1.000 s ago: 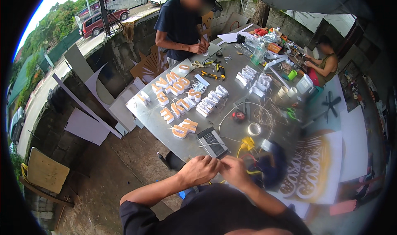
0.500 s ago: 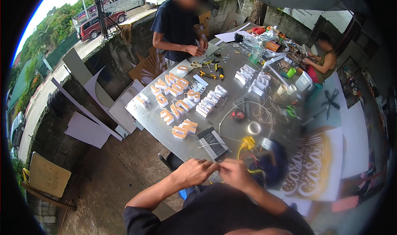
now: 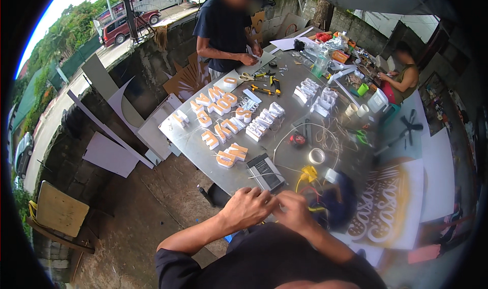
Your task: Stripping and connecting electrical wires for illuminated sign letters at an assembly table.
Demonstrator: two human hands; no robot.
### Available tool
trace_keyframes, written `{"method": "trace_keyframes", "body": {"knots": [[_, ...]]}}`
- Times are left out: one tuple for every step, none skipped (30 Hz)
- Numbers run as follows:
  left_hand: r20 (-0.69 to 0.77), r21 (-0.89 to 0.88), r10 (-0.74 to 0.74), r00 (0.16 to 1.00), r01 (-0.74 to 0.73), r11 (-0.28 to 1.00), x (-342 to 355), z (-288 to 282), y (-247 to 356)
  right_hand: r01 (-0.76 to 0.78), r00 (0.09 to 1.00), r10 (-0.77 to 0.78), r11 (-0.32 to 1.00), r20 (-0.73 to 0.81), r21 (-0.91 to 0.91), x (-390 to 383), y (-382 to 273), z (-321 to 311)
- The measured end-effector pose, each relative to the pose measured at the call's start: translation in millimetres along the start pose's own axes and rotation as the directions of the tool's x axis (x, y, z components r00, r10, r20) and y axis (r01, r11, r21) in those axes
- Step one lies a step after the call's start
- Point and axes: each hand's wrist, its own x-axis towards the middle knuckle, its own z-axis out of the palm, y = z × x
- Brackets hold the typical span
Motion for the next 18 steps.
{"method": "trace_keyframes", "body": {"knots": [[-0.006,0.000,0.003,1.000,-0.003,1.000,0.1,0.1,0.7,-0.019,1.000,0.018,0.999,0.010,0.031,0.0,-2.0,-1.6],[-0.013,0.003,0.007,1.000,-0.006,1.000,0.8,0.3,0.6,-0.035,0.999,0.034,0.997,0.019,0.062,0.9,-2.2,-2.7],[-0.014,0.005,0.004,1.000,-0.004,1.000,1.3,0.2,1.5,-0.032,0.999,0.031,0.997,0.020,0.064,0.7,-0.5,-4.1],[-0.011,-0.001,-0.017,1.000,0.017,1.000,1.8,-0.1,2.9,-0.018,0.999,0.017,0.998,0.030,0.056,0.1,1.8,-6.1],[-0.009,-0.006,-0.038,0.999,0.038,0.999,1.6,-0.6,4.1,-0.004,0.999,0.002,0.999,0.039,0.049,0.3,2.7,-6.8],[-0.009,-0.002,-0.041,0.999,0.041,0.999,0.3,0.0,4.8,0.000,0.999,-0.002,0.999,0.040,0.051,2.0,1.4,-7.0],[-0.002,0.007,-0.037,0.999,0.037,0.999,-1.4,1.5,5.3,0.010,1.000,-0.011,0.997,0.009,0.078,4.4,-1.0,-7.9],[0.006,0.015,-0.031,0.999,0.031,0.999,-2.6,2.4,6.0,0.019,1.000,-0.016,0.995,-0.023,0.103,5.4,-2.6,-8.2],[0.005,0.017,-0.033,0.999,0.033,0.999,-2.7,1.9,6.7,0.021,1.000,-0.019,0.994,-0.022,0.104,4.9,-2.5,-8.2],[0.030,0.033,-0.022,0.999,0.021,0.999,-2.4,0.9,7.5,0.010,1.000,-0.010,0.993,-0.003,0.121,3.5,-1.8,-8.6],[0.057,0.048,-0.014,0.998,0.011,0.999,-2.6,0.0,8.6,-0.003,1.000,0.000,0.990,0.017,0.140,1.4,-0.7,-8.9],[0.058,0.050,-0.016,0.998,0.014,0.999,-1.4,-1.6,8.0,-0.001,1.000,-0.001,0.990,0.019,0.142,-0.7,1.1,-9.3],[0.084,0.022,0.006,0.996,-0.008,1.000,0.8,-3.8,6.1,-0.036,0.997,0.025,0.986,0.073,0.162,-2.8,3.5,-9.7],[0.111,-0.006,0.029,0.993,-0.029,1.000,2.0,-4.8,5.1,-0.073,0.991,0.051,0.981,0.127,0.180,-3.8,4.8,-9.8],[0.111,-0.005,0.028,0.993,-0.027,1.000,2.1,-4.7,5.0,-0.072,0.991,0.049,0.981,0.128,0.182,-3.6,4.9,-9.5],[0.109,-0.012,0.021,0.994,-0.019,1.000,2.2,-4.4,4.7,-0.096,0.989,0.069,0.974,0.133,0.205,-2.9,4.9,-9.3],[0.107,-0.022,0.017,0.994,-0.014,1.000,2.1,-3.8,4.6,-0.122,0.986,0.093,0.966,0.136,0.227,-3.1,4.7,-9.1],[0.108,-0.022,0.020,0.994,-0.017,1.000,2.0,-3.4,4.0,-0.123,0.987,0.094,0.966,0.133,0.226,-2.4,4.8,-9.2]]}}
